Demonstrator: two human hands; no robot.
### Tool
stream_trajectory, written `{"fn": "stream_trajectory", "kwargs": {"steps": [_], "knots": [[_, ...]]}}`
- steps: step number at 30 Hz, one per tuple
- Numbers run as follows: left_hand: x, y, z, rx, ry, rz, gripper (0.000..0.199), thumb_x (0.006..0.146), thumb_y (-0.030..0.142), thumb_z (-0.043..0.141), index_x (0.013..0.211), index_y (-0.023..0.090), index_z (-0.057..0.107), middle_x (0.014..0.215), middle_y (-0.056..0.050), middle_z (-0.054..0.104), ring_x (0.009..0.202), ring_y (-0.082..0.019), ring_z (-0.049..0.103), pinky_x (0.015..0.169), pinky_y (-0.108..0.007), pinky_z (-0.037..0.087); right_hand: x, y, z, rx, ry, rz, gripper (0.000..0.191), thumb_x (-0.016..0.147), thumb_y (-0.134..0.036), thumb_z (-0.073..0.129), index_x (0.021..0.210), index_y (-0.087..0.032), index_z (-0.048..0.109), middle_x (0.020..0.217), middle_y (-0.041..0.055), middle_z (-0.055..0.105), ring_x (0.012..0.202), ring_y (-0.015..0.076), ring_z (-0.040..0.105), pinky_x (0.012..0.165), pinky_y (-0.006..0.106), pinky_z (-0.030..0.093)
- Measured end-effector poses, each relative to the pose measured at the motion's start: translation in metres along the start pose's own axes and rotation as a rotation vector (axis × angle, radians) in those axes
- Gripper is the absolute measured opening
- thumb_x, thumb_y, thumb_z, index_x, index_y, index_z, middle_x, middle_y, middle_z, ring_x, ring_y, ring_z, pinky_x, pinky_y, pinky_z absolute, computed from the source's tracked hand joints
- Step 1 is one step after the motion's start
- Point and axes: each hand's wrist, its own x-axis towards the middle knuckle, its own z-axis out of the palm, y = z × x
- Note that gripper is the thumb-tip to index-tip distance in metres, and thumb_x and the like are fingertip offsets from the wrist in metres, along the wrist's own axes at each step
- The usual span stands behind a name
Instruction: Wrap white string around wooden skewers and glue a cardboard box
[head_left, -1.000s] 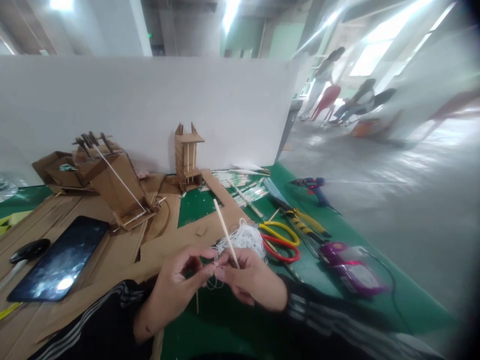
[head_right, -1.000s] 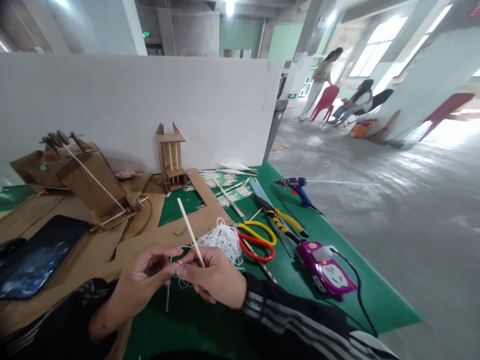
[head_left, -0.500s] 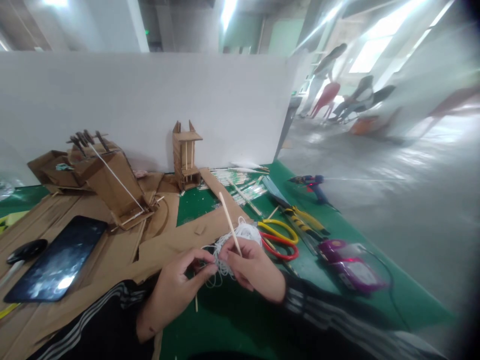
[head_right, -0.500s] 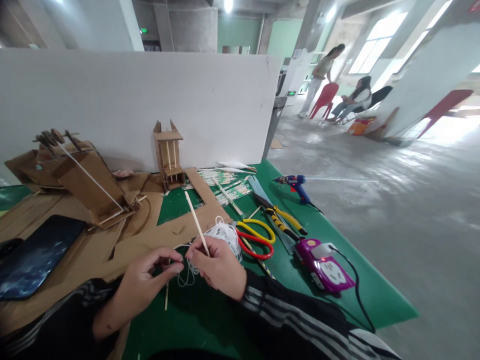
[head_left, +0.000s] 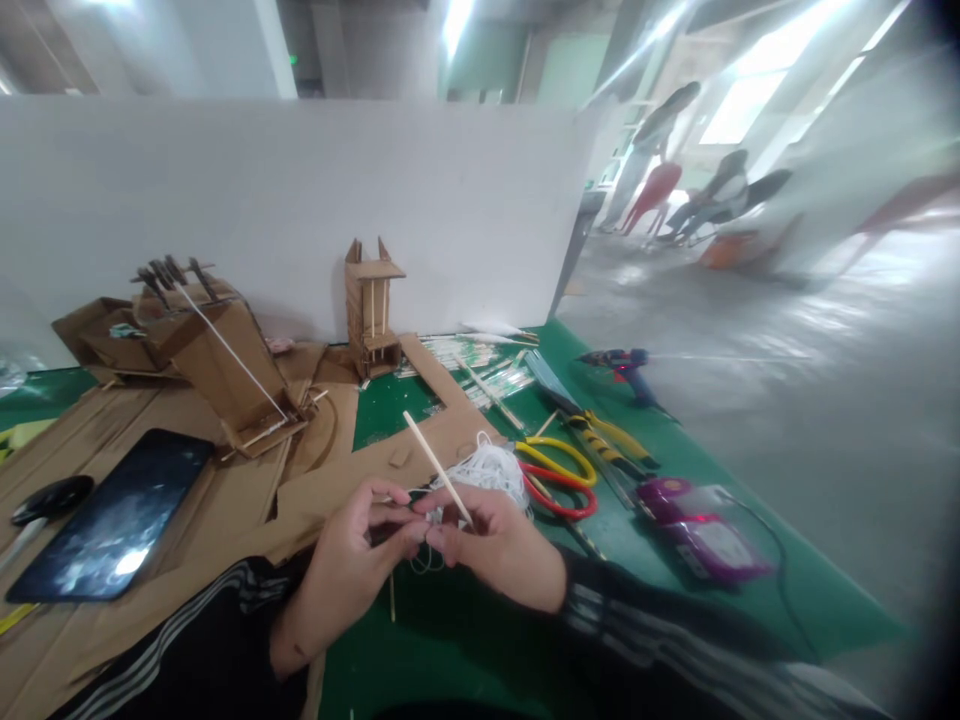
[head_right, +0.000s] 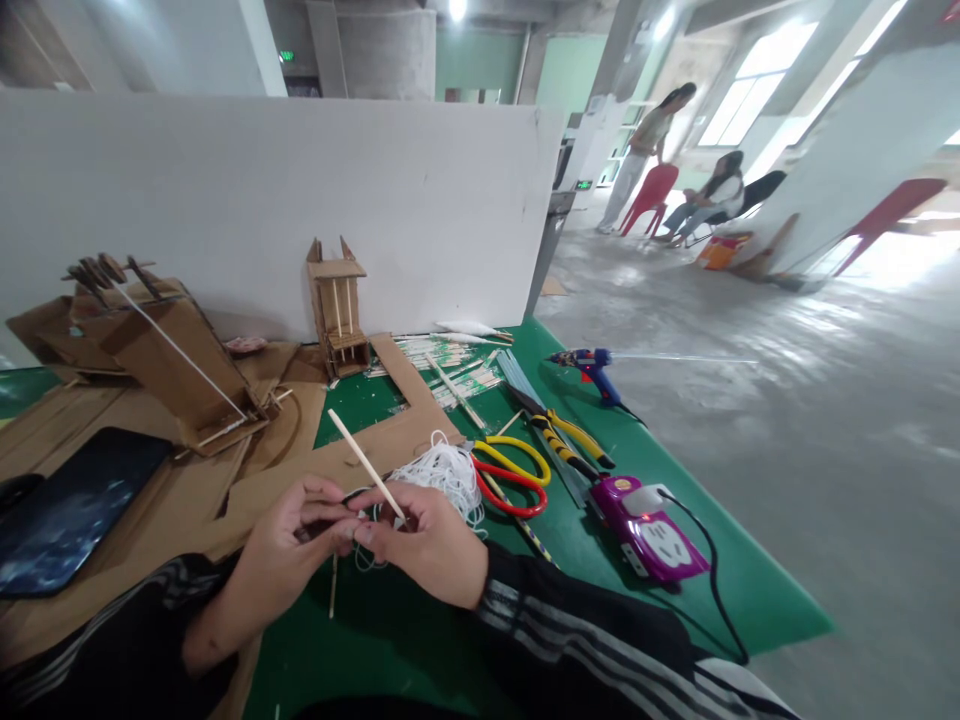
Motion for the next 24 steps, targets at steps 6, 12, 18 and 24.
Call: {"fn": "stream_trajectory", "kwargs": {"steps": [6, 12, 18, 24], "knots": [[0.0010, 0.0021, 0.0011, -0.034, -0.063, -0.045, 0.026, 0.080, 0.038, 0.068, 0.089, 0.020, 0.052, 0.078, -0.001, 0.068, 0.064, -0.015, 0.065, 0.060, -0.027, 0.053, 0.0002, -0.0019, -0.0026, -0.075, 0.029, -0.020, 0.028, 0.077, -0.043, 0.070, 0.081, -0.015, 0.068, 0.060, -0.0017, 0.057, 0.054, 0.0094, 0.050, 0.052, 0.022, 0.039], [-0.0018, 0.0058, 0.0010, 0.354, -0.063, 0.166, 0.018, 0.085, 0.039, 0.060, 0.085, 0.020, 0.062, 0.076, 0.000, 0.064, 0.065, -0.014, 0.058, 0.061, -0.025, 0.046, -0.0024, -0.0075, -0.0019, -0.251, 0.040, -0.067, 0.032, 0.086, -0.046, 0.058, 0.078, -0.015, 0.059, 0.066, -0.0008, 0.054, 0.061, 0.0109, 0.049, 0.058, 0.023, 0.039], [-0.0035, 0.0083, 0.0012, 0.561, -0.006, 0.317, 0.012, 0.087, 0.033, 0.058, 0.088, 0.023, 0.064, 0.078, 0.000, 0.064, 0.066, -0.014, 0.055, 0.063, -0.025, 0.044, -0.0049, -0.0016, 0.0008, -0.402, 0.063, -0.047, 0.028, 0.092, -0.044, 0.049, 0.081, -0.018, 0.053, 0.068, -0.0008, 0.055, 0.062, 0.0118, 0.047, 0.059, 0.024, 0.037], [-0.0033, 0.0083, -0.0002, 0.646, 0.009, 0.418, 0.011, 0.087, 0.029, 0.058, 0.085, 0.024, 0.068, 0.073, -0.001, 0.060, 0.065, -0.015, 0.055, 0.062, -0.025, 0.043, -0.0068, -0.0027, 0.0008, -0.553, 0.052, -0.122, 0.030, 0.097, -0.038, 0.039, 0.078, -0.018, 0.050, 0.067, -0.0008, 0.050, 0.062, 0.0123, 0.044, 0.058, 0.025, 0.034]]}}
